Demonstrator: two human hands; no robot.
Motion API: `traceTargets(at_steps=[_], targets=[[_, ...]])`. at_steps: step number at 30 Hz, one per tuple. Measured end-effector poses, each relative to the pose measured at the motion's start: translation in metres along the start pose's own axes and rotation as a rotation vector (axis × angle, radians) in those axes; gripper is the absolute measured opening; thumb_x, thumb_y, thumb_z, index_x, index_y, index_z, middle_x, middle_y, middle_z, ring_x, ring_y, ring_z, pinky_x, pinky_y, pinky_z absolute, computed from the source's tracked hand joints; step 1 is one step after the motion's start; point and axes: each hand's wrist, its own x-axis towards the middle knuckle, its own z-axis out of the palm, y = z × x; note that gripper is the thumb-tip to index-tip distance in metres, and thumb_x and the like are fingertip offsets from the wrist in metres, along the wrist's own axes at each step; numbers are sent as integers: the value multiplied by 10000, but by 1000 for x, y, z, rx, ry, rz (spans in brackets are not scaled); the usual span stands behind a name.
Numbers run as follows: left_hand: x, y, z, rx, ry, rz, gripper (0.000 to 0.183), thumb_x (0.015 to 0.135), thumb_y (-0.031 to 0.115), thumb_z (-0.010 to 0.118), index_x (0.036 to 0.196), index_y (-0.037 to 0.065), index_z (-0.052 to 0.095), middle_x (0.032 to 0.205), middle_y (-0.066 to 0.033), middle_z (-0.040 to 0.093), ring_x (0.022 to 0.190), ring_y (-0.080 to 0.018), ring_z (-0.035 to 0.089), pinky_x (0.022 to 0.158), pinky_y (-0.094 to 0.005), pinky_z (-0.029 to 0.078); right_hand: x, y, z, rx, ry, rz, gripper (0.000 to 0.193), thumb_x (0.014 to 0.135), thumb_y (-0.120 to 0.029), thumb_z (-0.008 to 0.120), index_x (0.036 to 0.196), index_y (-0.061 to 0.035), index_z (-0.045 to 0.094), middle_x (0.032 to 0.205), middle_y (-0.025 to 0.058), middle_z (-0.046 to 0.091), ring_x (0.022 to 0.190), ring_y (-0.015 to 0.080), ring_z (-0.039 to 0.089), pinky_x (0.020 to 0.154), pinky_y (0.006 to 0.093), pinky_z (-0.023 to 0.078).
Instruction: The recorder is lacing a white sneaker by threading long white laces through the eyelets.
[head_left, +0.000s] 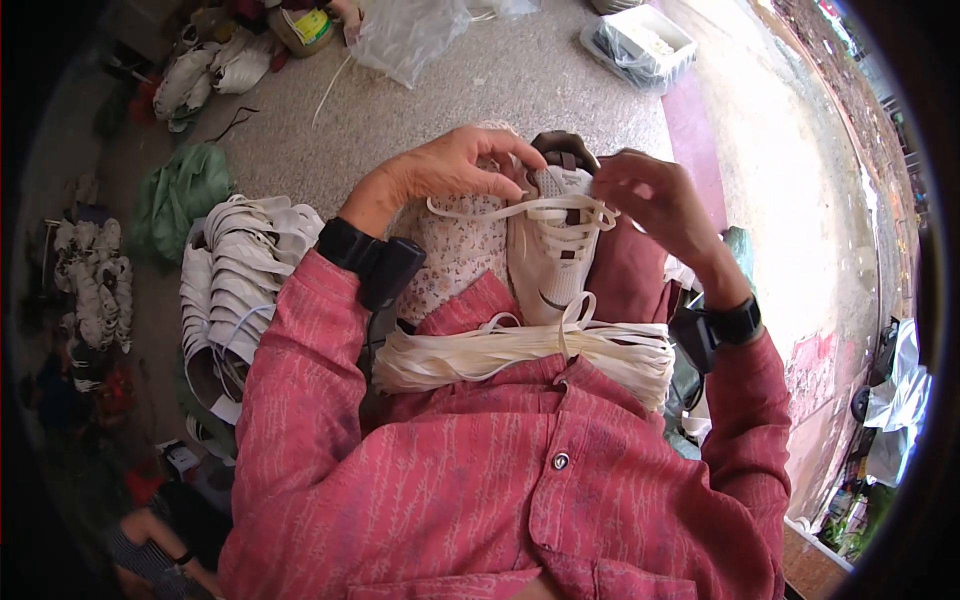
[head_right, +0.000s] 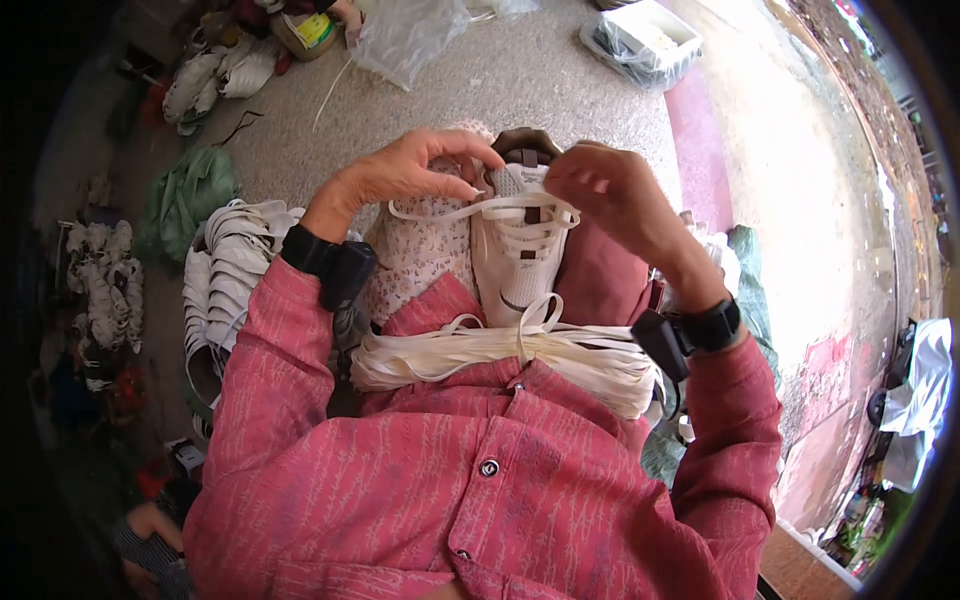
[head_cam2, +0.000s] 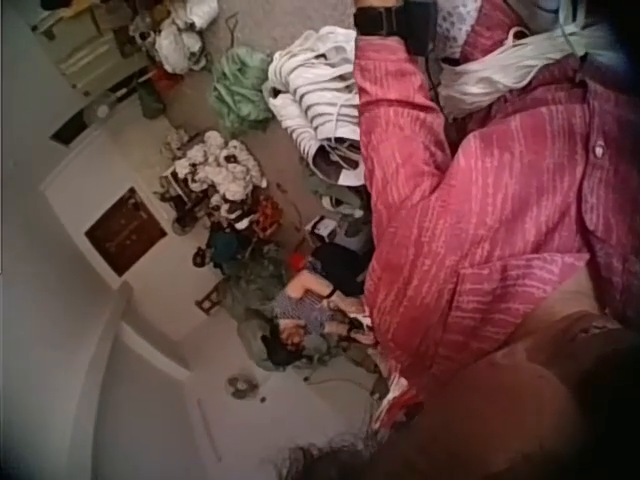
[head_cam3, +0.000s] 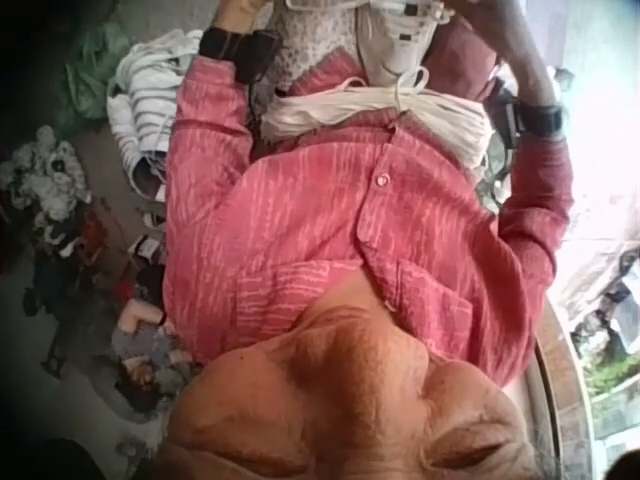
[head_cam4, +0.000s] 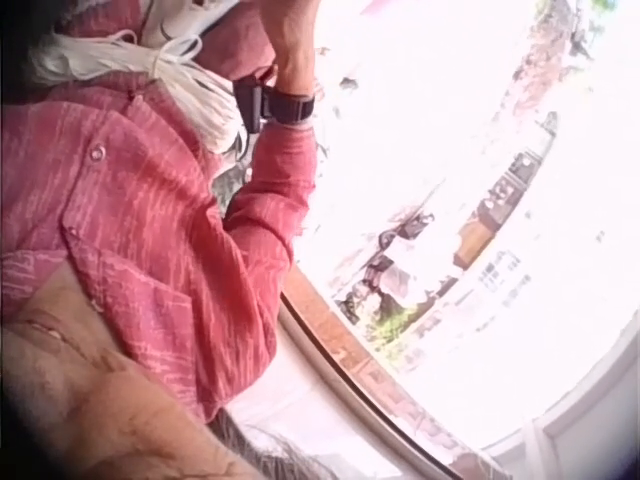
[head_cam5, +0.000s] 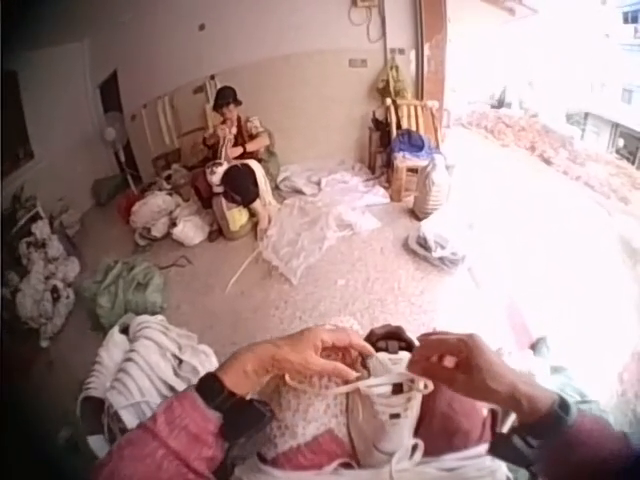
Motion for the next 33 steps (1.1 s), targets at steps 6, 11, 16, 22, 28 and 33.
traceTargets(at_steps=[6, 11, 16, 22, 28, 33], targets=[[11, -1, -2, -20, -40, -51, 281, 738, 89, 747, 1007, 78, 666, 875, 41, 596, 760, -65, 523, 722, -232, 443, 41, -12, 28, -60, -93, 134, 120, 796, -81, 640, 880, -8, 684, 770, 113, 646, 667, 181, 615, 638, 303, 495], [12, -10, -1, 1, -30, -19, 235, 724, 98, 774, 920, 85, 646, 798, 67, 568, 725, -53, 490, 668, -218, 414, 50, -7, 29, -79, -192, 44, 131, 776, -76, 660, 881, -4, 691, 793, 99, 650, 708, 190, 622, 654, 309, 492], [10, -17, 0, 1, 4, -19, 226, 723, 92, 786, 884, 89, 626, 802, 72, 565, 734, -45, 488, 674, -214, 411, 60, -2, 32, -9, -311, 33, 130, 756, -54, 676, 878, -14, 696, 830, 86, 645, 743, 183, 621, 671, 311, 490], [8, -13, 4, -14, 16, -17, 218, 750, 93, 770, 930, 89, 646, 841, 64, 585, 771, -55, 511, 718, -212, 418, 59, -1, 26, -595, -55, -348, 49, 786, -112, 650, 805, -67, 656, 833, 54, 623, 706, 263, 624, 614, 360, 496], [7, 2, 13, -9, 50, 2, 145, 784, 172, 756, 875, 73, 704, 860, 13, 596, 813, -79, 531, 735, -236, 429, 49, 20, -15, -737, 141, -36, 83, 807, -120, 617, 825, -42, 638, 826, 106, 631, 725, 310, 636, 619, 384, 500], [12, 17, 24, 180, 36, -10, 182, 811, 245, 737, 843, 67, 713, 867, 2, 559, 831, -104, 515, 750, -246, 416, 32, 34, 2, 108, 19, 247, 141, 844, -139, 603, 882, -9, 643, 840, 149, 668, 693, 290, 637, 634, 370, 486]])
